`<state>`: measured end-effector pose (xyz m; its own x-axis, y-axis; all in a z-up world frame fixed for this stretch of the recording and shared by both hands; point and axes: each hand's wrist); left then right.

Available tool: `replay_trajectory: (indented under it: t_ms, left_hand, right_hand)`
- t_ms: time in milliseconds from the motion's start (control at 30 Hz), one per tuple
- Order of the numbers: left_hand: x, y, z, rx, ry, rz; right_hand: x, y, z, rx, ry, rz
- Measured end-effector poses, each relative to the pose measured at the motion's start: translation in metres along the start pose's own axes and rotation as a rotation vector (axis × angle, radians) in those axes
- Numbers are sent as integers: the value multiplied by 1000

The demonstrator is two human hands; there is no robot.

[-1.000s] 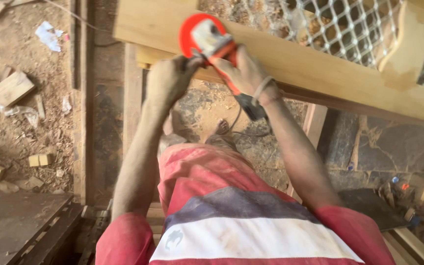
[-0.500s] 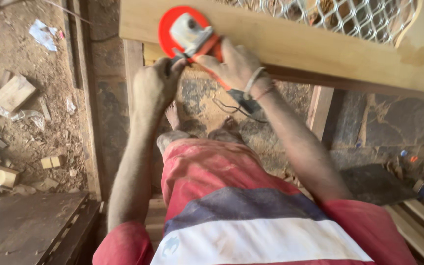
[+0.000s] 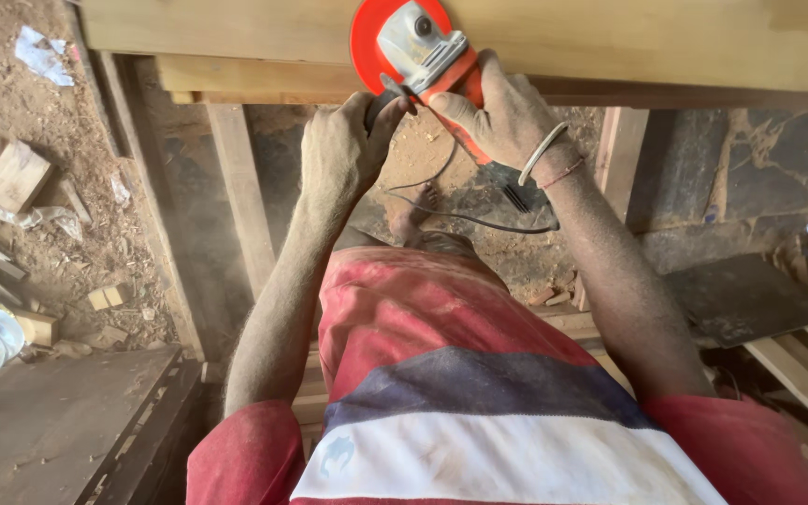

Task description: The person uses an electric sander to smooth the surface of a wooden frame with wire mesh inserts. They move the sander along the edges and flat surfaces, then lift and reposition the frame to access different areas.

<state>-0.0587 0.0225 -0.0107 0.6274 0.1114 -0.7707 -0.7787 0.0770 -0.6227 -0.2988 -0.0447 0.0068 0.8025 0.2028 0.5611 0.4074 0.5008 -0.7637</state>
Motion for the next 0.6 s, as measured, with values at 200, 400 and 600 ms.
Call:
replay_trajectory:
  t_ms: [200, 400, 600]
  left_hand:
    - [-36, 49, -8, -15, 99, 21]
    - [-75, 99, -23, 109, 102, 10]
    - [-120, 167, -47, 288, 152, -35]
  right_hand:
    - [-47, -26, 34, -22, 72, -43]
    - [-112, -42, 68, -45, 155, -30]
    - [-187, -68, 107, -161, 68, -62]
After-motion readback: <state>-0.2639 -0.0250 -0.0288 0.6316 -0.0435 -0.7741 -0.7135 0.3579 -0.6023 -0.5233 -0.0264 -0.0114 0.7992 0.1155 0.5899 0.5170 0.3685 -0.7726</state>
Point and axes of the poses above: each hand's wrist, its own z-axis away from the middle knuckle, its own y-axis out of the palm, x = y × z, and after that the axes turned 3 degrees about y, right-handed
